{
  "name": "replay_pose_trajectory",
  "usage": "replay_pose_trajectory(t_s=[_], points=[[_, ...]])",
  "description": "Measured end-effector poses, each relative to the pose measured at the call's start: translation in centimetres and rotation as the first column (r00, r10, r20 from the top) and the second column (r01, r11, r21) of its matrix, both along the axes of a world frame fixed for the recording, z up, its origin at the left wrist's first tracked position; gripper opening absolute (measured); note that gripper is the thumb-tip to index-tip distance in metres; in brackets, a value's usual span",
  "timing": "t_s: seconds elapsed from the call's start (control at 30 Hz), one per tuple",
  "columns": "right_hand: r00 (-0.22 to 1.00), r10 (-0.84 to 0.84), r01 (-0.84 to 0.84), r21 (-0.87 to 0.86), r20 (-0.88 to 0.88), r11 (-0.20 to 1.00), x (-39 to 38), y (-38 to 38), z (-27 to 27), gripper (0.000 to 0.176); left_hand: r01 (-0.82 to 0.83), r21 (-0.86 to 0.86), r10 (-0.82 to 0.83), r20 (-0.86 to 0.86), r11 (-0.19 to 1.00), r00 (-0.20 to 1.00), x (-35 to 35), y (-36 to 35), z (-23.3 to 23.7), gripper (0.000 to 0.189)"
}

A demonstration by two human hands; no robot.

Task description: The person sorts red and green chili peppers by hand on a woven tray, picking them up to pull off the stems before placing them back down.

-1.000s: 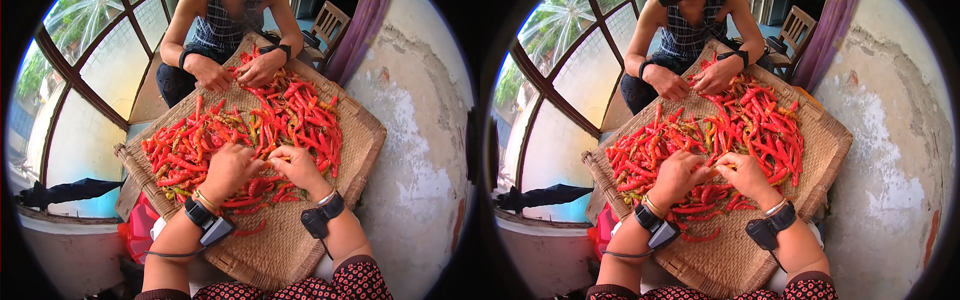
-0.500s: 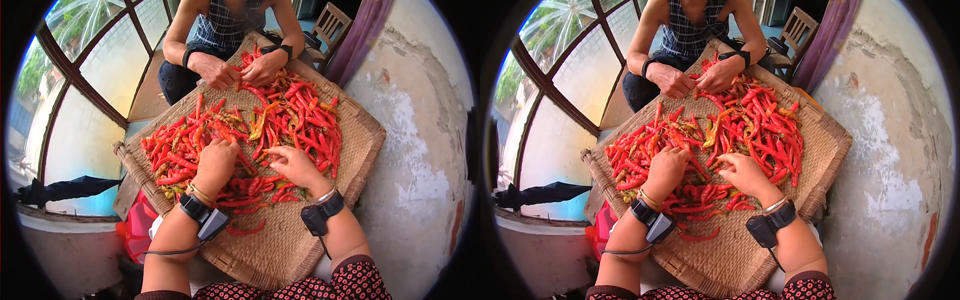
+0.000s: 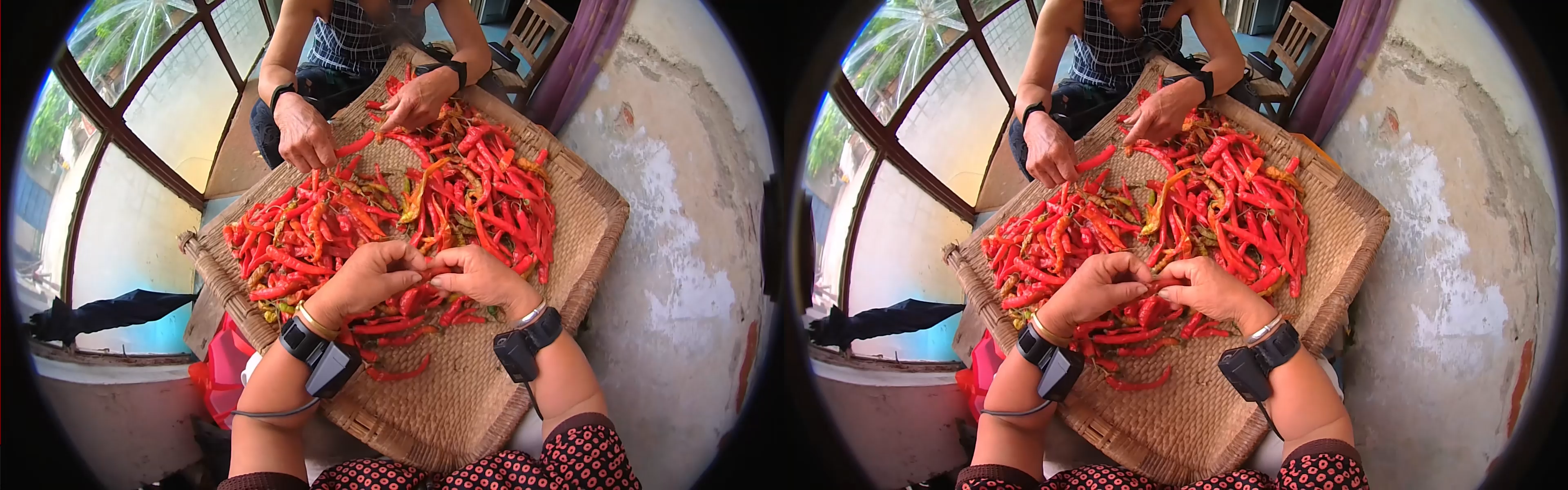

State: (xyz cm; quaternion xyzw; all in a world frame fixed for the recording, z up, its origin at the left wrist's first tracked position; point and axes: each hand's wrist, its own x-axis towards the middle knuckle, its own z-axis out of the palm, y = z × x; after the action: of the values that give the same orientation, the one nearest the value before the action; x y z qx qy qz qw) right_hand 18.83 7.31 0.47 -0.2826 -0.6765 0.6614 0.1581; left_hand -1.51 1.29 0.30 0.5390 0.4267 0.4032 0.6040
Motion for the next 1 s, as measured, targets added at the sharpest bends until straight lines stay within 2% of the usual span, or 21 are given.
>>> replay_pose_trajectory(t_s=[0.07, 0.1, 0.13, 0.17, 0.2, 0.23, 0.27, 0.33, 0.37, 0.4, 0.43, 0.47, 0.5, 0.53, 0.6, 0.63, 0.67, 0.73, 0.87, 0.93, 1.0], points=[[0.956, 0.030, 0.005, -0.117, 0.291, 0.993, 0.4, 0.1, 1.6, 0.016, -0.148, 0.074, 0.158, -0.162, 0.986, 0.974, 0.2, 0.0, 0.1, 0.012], [0.929, 0.016, -0.017, -0.001, 0.369, 1.000, 0.5, 0.2, 1.9, 0.015, -0.184, 0.138, 0.219, -0.318, 0.973, 0.922, 0.1, -0.3, 0.6, 0.013], [0.929, 0.018, -0.019, -0.003, 0.370, 1.000, 0.7, 0.6, 1.5, 0.015, -0.185, 0.136, 0.220, -0.318, 0.973, 0.922, 0.0, -0.4, 0.5, 0.013], [0.955, -0.076, 0.079, 0.003, 0.288, 0.997, 1.1, 1.3, 0.7, 0.018, -0.085, 0.265, 0.232, -0.593, 0.960, 0.771, -0.1, -0.5, 0.4, 0.016], [0.964, -0.173, 0.176, 0.001, 0.204, 0.984, 1.1, 1.6, 0.4, 0.021, 0.053, 0.351, 0.270, -0.798, 0.935, 0.538, -0.2, -0.6, 0.3, 0.019], [0.951, -0.305, 0.299, -0.097, -0.052, 0.949, 1.0, 1.8, 0.3, 0.031, 0.052, 0.350, 0.268, -0.798, 0.935, 0.539, 0.0, -0.7, 0.1, 0.019], [0.951, -0.304, 0.298, -0.099, -0.051, 0.949, 1.0, 1.5, 0.4, 0.031, 0.106, 0.317, 0.225, -0.836, 0.942, 0.500, 0.4, -0.9, -0.1, 0.023], [0.844, -0.518, 0.507, -0.108, -0.142, 0.855, 0.3, 0.6, 2.0, 0.040, 0.161, 0.277, 0.178, -0.872, 0.947, 0.456, 1.2, -1.3, -0.6, 0.028], [0.832, -0.550, 0.551, -0.003, -0.069, 0.834, 0.3, 0.6, 1.2, 0.040, 0.212, 0.275, 0.168, -0.894, 0.938, 0.415, 1.7, -1.4, -0.9, 0.029], [0.831, -0.552, 0.553, -0.006, -0.067, 0.833, 0.4, 0.8, 0.3, 0.040, 0.262, 0.270, 0.161, -0.914, 0.926, 0.373, 2.1, -1.5, -1.1, 0.031], [0.874, -0.486, 0.461, 0.274, 0.026, 0.844, 0.4, 1.0, -0.6, 0.037, 0.275, 0.237, 0.142, -0.935, 0.932, 0.325, 2.5, -1.6, -1.2, 0.032], [0.889, -0.436, 0.308, 0.523, 0.138, 0.795, 0.5, 1.1, -1.0, 0.035, 0.273, 0.237, 0.141, -0.934, 0.932, 0.328, 2.6, -1.6, -1.4, 0.032], [0.911, -0.323, 0.223, 0.354, 0.255, 0.908, 0.3, 0.9, 0.0, 0.030, 0.303, 0.245, 0.147, -0.938, 0.921, 0.313, 2.7, -1.7, -1.5, 0.033], [0.912, -0.320, 0.219, 0.354, 0.258, 0.909, 0.3, 0.8, -0.5, 0.030, 0.332, 0.253, 0.154, -0.942, 0.909, 0.297, 2.7, -1.7, -1.7, 0.033], [0.951, -0.076, -0.114, 0.567, 0.300, 0.816, 0.4, 0.4, -1.6, 0.027, 0.331, 0.244, 0.139, -0.941, 0.911, 0.309, 2.6, -1.7, -1.8, 0.033], [0.925, -0.047, -0.218, 0.628, 0.377, 0.747, 0.2, 0.1, -1.4, 0.027, 0.336, 0.235, 0.125, -0.940, 0.912, 0.318, 2.6, -1.6, -1.9, 0.034], [0.924, -0.045, -0.221, 0.626, 0.379, 0.748, 0.2, -0.1, -1.6, 0.027, 0.334, 0.235, 0.124, -0.939, 0.913, 0.320, 2.5, -1.5, -1.7, 0.034], [0.887, -0.109, -0.290, 0.725, 0.449, 0.624, 0.1, -0.7, -1.9, 0.024, 0.297, 0.167, 0.053, -0.932, 0.940, 0.358, 2.3, -1.4, -1.0, 0.031], [0.870, -0.129, -0.322, 0.747, 0.475, 0.581, 0.0, -1.3, -2.6, 0.018, 0.289, 0.158, 0.028, -0.912, 0.944, 0.409, 1.7, -1.1, -0.8, 0.028], [0.869, -0.183, -0.314, 0.797, 0.460, 0.517, -0.1, -1.5, -2.9, 0.013, 0.229, 0.123, -0.006, -0.869, 0.966, 0.494, 1.5, -1.1, -0.5, 0.025], [0.881, -0.159, -0.292, 0.775, 0.446, 0.560, 0.1, -1.2, -3.0, 0.011, 0.184, 0.146, 0.035, -0.865, 0.972, 0.500, 1.4, -1.2, -0.5, 0.025]])
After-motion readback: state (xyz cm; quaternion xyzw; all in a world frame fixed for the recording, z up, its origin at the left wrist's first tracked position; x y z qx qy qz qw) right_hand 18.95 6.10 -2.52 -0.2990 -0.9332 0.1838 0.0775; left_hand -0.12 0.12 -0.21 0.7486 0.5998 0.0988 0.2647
